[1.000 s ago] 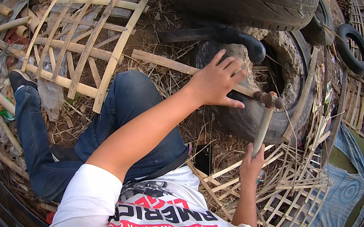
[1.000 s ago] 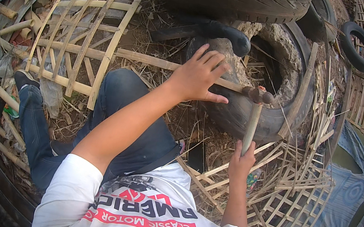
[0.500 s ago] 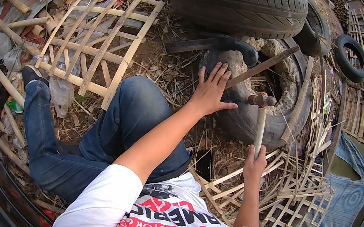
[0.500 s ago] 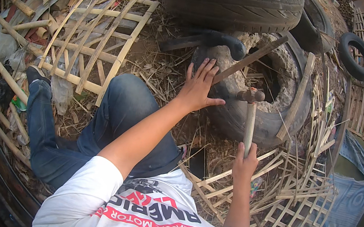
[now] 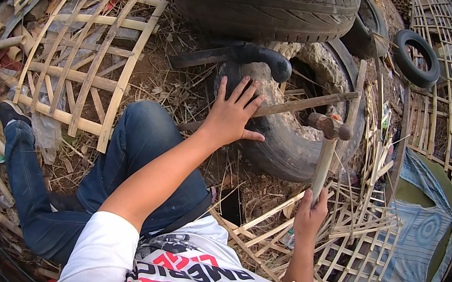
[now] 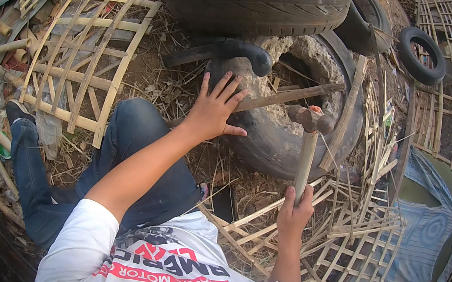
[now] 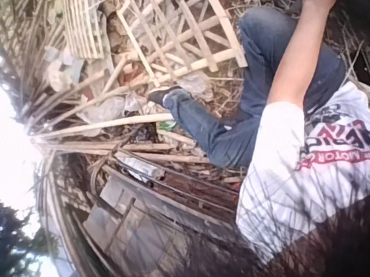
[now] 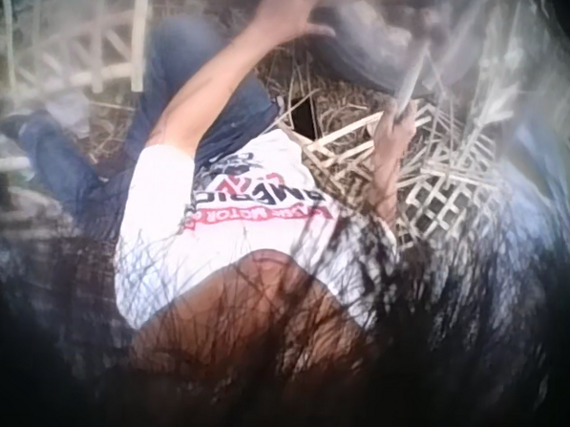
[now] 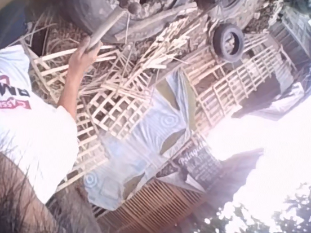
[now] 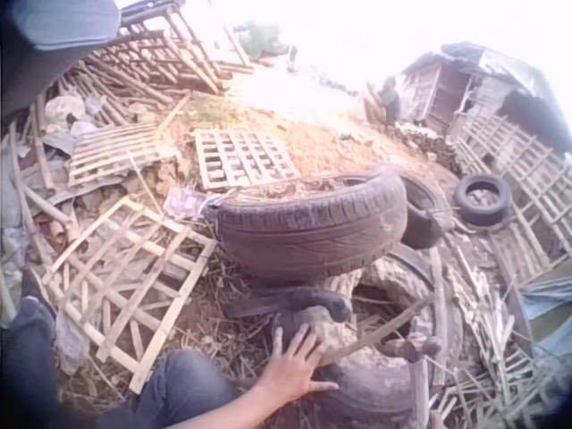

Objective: The person constructs a lattice structure by cutting a thin wood strip with a machete, hammering it into place on a wooden frame, and checking the alignment.

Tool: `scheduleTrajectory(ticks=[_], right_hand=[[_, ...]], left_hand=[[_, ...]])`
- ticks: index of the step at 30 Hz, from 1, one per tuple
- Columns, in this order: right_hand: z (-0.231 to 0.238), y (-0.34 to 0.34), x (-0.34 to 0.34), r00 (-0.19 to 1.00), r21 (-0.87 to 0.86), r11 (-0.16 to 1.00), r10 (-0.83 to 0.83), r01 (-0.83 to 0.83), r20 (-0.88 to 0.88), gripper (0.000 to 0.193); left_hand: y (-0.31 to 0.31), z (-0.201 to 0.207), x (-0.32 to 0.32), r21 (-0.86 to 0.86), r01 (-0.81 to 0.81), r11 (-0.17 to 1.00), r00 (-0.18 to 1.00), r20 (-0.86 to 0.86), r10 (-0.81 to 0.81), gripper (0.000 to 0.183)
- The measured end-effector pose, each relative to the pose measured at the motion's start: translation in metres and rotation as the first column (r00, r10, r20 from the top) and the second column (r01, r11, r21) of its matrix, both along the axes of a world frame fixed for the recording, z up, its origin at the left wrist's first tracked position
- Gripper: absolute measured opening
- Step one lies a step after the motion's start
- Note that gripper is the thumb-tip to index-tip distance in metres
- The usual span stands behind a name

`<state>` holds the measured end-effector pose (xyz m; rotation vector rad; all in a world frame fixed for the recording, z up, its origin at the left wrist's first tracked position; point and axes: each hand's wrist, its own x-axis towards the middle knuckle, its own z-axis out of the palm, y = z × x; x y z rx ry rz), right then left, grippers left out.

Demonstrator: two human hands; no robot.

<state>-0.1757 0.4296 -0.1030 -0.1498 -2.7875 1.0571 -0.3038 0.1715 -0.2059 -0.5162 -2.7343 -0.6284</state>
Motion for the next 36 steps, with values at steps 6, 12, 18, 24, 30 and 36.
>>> scheduleTrajectory(ticks=[6, 12, 18, 24, 30, 36], right_hand=[[0.030, -0.022, -0.038, 0.997, 0.199, 0.977, 0.083, -0.081, -0.003, 0.024], [0.017, -0.032, -0.042, 0.996, 0.262, 0.964, 0.037, -0.057, 0.081, 0.025], [-0.018, -0.022, -0.039, 0.998, 0.265, 0.963, 0.054, -0.057, 0.020, 0.017], [-0.020, -0.031, -0.040, 0.998, 0.252, 0.966, 0.062, -0.061, 0.005, 0.013], [0.030, -0.032, -0.032, 0.999, 0.282, 0.959, 0.021, -0.009, -0.043, 0.016], [0.109, -0.070, -0.020, 0.912, -0.039, 0.995, 0.071, -0.095, -0.403, 0.023]], left_hand=[[0.009, 0.018, 0.001, -0.072, -0.049, 0.996, 0.993, 0.099, 0.056, 0.109], [0.012, 0.012, -0.001, 0.002, -0.061, 0.998, 0.992, 0.108, 0.061, 0.116], [0.014, 0.015, 0.001, 0.059, -0.045, 0.997, 0.990, 0.136, 0.037, 0.115], [0.013, 0.016, 0.000, 0.105, -0.053, 0.993, 0.983, 0.183, 0.033, 0.118], [0.016, 0.022, 0.000, 0.085, -0.019, 0.996, 0.978, 0.210, 0.001, 0.123], [0.004, 0.024, 0.001, 0.036, -0.025, 0.999, 0.959, 0.283, 0.014, 0.129]])
